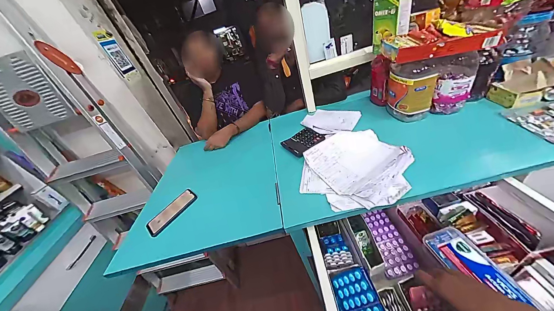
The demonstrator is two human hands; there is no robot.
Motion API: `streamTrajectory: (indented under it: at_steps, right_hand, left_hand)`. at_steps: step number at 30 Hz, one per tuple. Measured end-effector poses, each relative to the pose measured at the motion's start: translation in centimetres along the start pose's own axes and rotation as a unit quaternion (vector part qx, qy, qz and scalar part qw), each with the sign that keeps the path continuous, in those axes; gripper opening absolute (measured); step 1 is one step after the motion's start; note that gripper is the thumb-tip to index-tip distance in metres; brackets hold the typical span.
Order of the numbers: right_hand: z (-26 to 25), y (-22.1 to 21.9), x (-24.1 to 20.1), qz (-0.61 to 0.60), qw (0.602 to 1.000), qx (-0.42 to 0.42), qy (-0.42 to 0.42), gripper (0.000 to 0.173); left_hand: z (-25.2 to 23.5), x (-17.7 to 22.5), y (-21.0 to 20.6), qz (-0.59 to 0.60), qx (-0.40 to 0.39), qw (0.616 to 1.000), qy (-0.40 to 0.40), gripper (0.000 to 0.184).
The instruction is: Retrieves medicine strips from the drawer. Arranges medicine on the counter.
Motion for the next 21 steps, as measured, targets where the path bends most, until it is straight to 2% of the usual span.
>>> streamTrajectory:
  at_steps: [3,6,9,11,13,16,21]
  right_hand:
    - [0.0,1.3,0.4,-0.012,0.999,-0.02,-0.032,0.04]
    - [0.5,3.8,1.1,-0.092,0.994,0.053,-0.027,0.032]
    - [1.2,5.6,2.4,-0.246,0.958,0.145,-0.032,0.034]
    - [1.8,5.8,3.2,-0.343,0.924,0.157,-0.061,0.032]
    - [2.4,5.6,3.2,-0.429,0.887,0.147,-0.085,0.029]
    - [3.1,5.6,2.8,-0.498,0.851,0.139,-0.091,0.027]
    - [3.9,6.5,1.9,-0.515,0.841,0.141,-0.089,0.027]
  left_hand:
    - [0.4,-0.1,0.2,0.013,0.004,0.999,0.031,0.071]
    - [0.3,-0.3,0.5,0.017,0.004,0.999,0.035,0.07]
    - [0.8,-0.8,1.8,0.08,0.038,0.996,0.013,0.066]
    - [1.7,-1.4,3.3,0.203,0.072,0.976,-0.019,0.062]
    - [3.2,-2.0,4.5,0.344,0.07,0.935,-0.057,0.058]
    - [5.4,-3.5,5.6,0.512,0.041,0.857,-0.054,0.049]
    - [7.6,-5.9,4.1,0.687,0.07,0.72,0.059,0.039]
Point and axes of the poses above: each hand's wrist, its own z-axis away from the middle knuckle, its own y-axis out of the back of the hand, x = y × z, the point moved 9 cm from there along -z, towards the middle knuckle, and after that the axes turned 8 degrees about x, right-handed, at the moved point
